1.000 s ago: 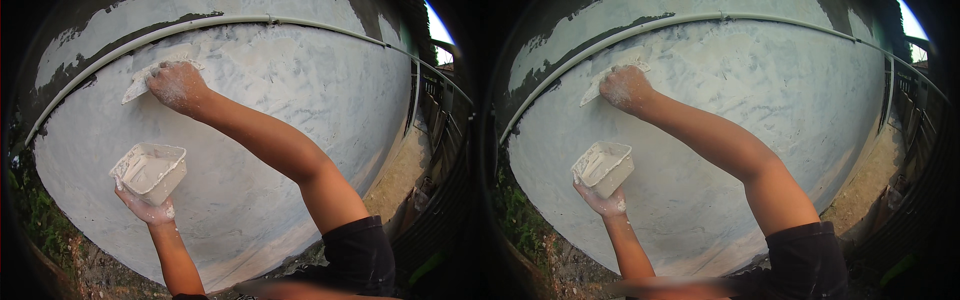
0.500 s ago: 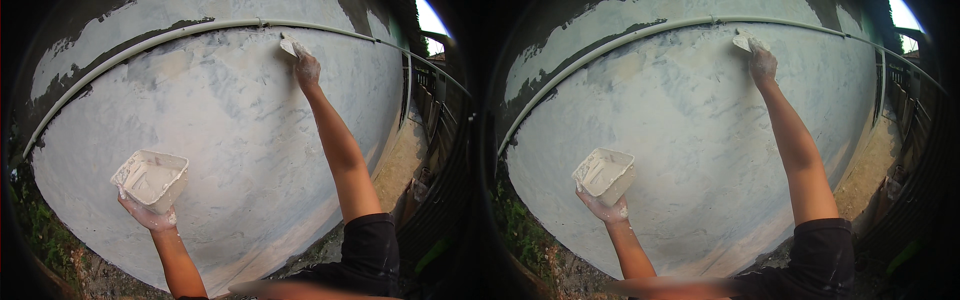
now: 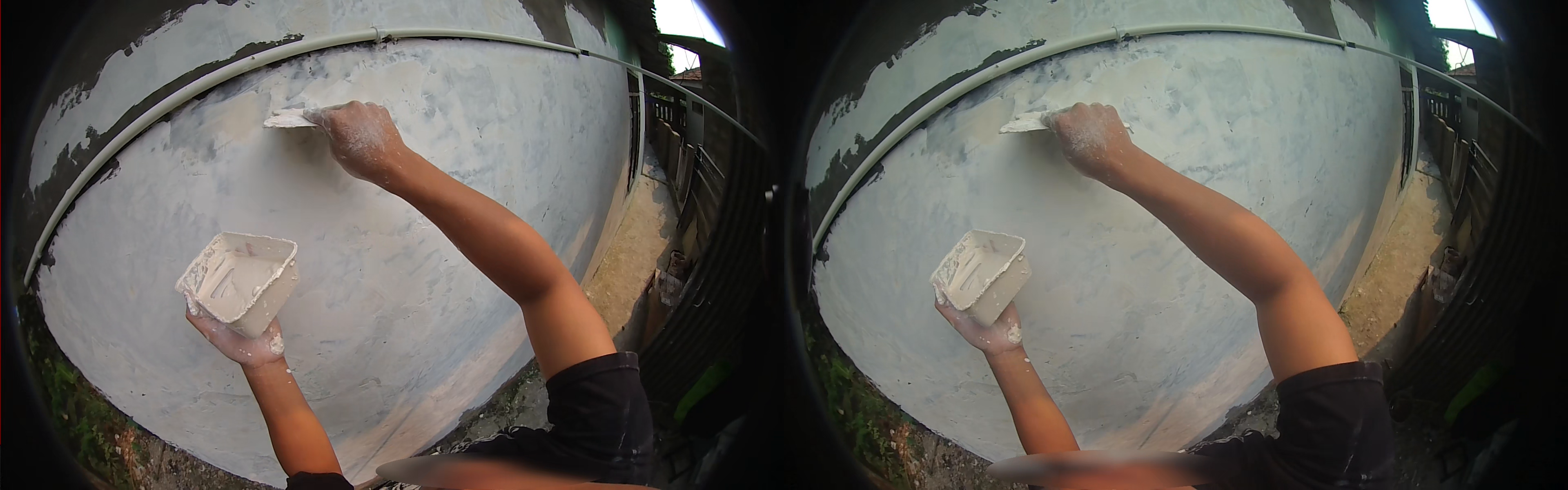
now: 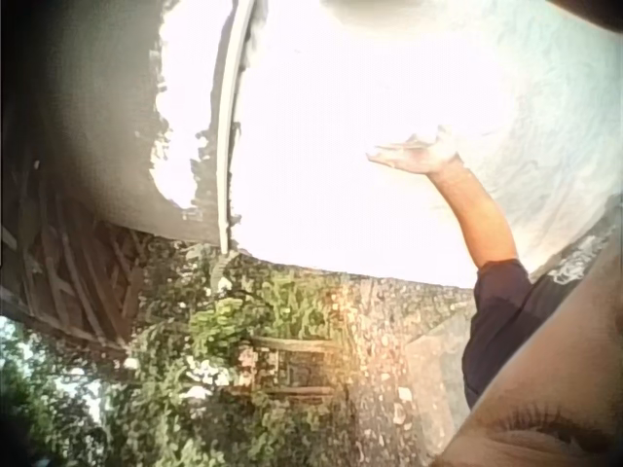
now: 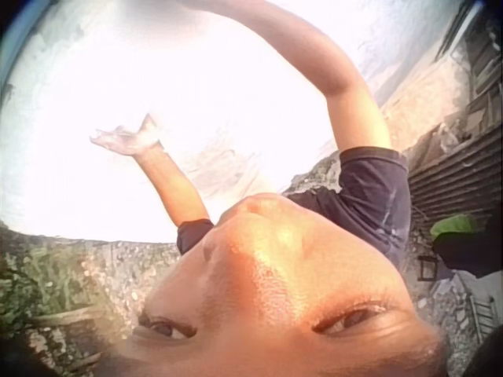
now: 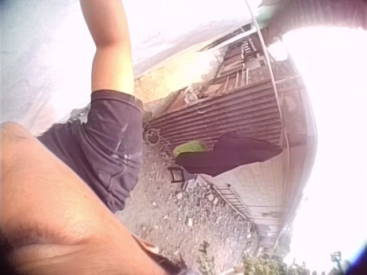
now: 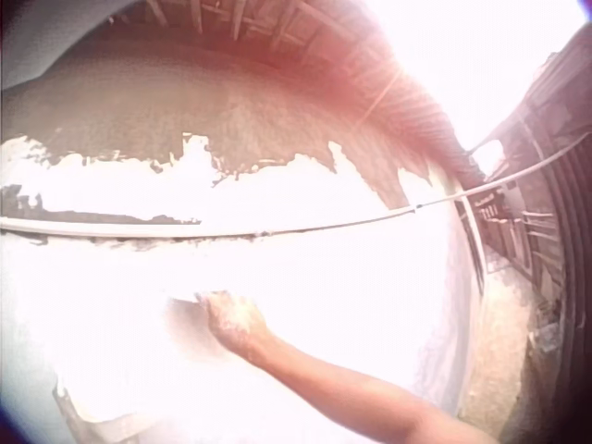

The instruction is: Applying white plaster or filler to an exterior wall using a putty knife and a plastic container.

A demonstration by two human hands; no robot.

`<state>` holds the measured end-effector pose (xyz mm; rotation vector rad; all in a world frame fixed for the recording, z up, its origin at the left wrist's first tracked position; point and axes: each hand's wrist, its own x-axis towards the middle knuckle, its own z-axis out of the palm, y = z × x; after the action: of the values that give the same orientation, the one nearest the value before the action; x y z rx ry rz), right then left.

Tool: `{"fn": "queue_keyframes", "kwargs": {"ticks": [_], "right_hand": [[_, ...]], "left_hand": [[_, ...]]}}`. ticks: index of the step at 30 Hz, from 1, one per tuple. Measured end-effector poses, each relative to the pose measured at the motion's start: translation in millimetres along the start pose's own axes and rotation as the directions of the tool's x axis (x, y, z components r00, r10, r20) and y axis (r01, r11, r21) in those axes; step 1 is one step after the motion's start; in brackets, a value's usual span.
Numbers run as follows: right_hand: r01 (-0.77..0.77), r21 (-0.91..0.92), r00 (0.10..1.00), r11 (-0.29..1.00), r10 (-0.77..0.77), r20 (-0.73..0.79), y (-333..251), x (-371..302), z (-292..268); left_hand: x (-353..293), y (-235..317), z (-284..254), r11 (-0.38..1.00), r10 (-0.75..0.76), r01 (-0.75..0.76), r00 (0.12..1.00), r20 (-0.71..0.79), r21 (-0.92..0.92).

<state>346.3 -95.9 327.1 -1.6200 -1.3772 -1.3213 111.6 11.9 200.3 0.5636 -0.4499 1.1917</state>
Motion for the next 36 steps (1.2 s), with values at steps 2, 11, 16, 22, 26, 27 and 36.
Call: {"fn": "queue_keyframes", "kwargs": {"ticks": [2,11,16,22,26,27,36], "right_hand": [[-0.148,-0.034,0.98,0.988,0.141,-0.143,33.5,-7.1,-14.1],[0.077,-0.063,0.921,0.995,-0.095,-0.377,43.7,-15.4,45.8],[-0.095,0.082,0.995,0.992,0.094,0.011,26.7,-4.5,-7.9],[-0.494,-0.07,0.83,0.867,0.446,-0.335,143.6,-23.6,-12.3],[-0.632,-0.105,0.741,0.768,0.559,-0.372,120.0,-7.5,-2.5],[-0.63,-0.099,0.744,0.77,0.562,-0.362,97.2,0.6,-1.9],[-0.02,0.1,0.999,0.995,0.024,-0.036,-124.0,30.0,28.2]], "left_hand": [[-9.7,-1.9,8.1,0.998,0.015,-0.012,0.998,-0.053,0.06],[-7.2,17.1,1.2,0.991,0.095,-0.087,0.993,-0.074,0.101],[-0.7,7.0,-12.4,0.986,0.136,-0.13,0.989,-0.054,0.103],[-5.1,11.5,-4.6,0.993,0.078,-0.075,0.997,-0.03,0.096],[-13.6,17.1,5.9,0.976,0.129,-0.095,0.978,-0.165,0.198],[-15.7,20.7,4.8,0.972,0.13,-0.093,0.977,-0.168,0.214],[-7.9,52.4,-33.5,0.957,0.171,-0.123,0.97,-0.172,0.262]]}}
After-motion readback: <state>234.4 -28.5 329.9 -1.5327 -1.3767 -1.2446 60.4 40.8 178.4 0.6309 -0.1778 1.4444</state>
